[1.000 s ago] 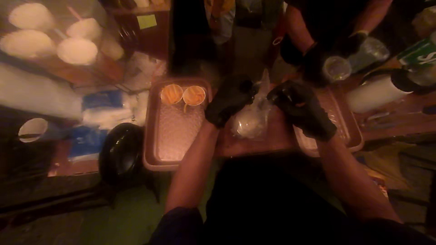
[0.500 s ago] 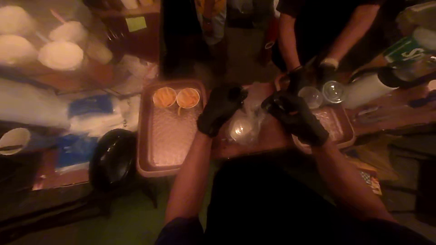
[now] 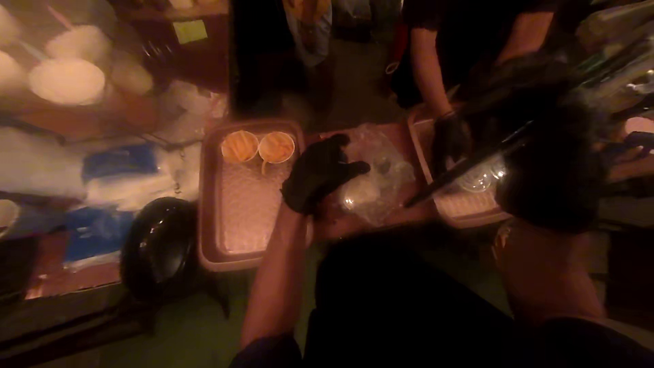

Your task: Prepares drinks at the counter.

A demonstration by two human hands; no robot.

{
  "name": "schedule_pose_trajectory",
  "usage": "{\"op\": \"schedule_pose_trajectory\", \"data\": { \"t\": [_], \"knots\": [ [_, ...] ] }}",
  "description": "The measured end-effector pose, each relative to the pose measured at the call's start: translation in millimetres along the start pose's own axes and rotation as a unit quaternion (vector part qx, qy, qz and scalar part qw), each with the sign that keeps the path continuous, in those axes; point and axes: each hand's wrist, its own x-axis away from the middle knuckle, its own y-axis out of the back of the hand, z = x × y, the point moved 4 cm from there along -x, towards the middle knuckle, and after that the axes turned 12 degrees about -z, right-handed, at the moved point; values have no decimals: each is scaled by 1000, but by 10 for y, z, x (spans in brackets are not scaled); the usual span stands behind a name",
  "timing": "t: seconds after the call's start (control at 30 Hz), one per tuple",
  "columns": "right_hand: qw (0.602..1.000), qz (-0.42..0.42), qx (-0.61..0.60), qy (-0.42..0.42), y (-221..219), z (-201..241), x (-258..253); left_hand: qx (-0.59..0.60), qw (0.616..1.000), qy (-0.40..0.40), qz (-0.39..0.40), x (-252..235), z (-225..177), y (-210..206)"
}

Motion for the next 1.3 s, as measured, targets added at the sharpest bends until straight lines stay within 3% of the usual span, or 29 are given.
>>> {"op": "schedule_pose_trajectory", "data": {
  "t": [0.13,0.3,0.4,0.53,0.8,0.97,1.13,1.2,1.3],
  "knots": [
    [985,47,158,44,-359,-31,44,-30,999,-6,40,-25,32,-49],
    [967,129,221,-4,-561,-507,98,37,997,-11,-60,14,136,-99],
    [952,155,264,-14,-609,-672,199,62,995,-4,-81,48,161,-121],
    [945,161,285,0,-635,-698,262,94,993,7,-78,83,136,-125],
    [887,273,368,56,-724,-746,418,120,989,25,-78,129,219,-137],
    [853,355,382,-13,-695,-756,406,136,987,45,-67,205,196,-161],
    [855,309,416,-37,-551,-757,378,156,979,89,-96,199,181,-111],
    [879,275,384,-57,-482,-814,400,173,975,108,-93,243,151,-110],
    [907,241,340,-58,-485,-880,415,184,977,64,-88,273,217,-136]
  ]
}}
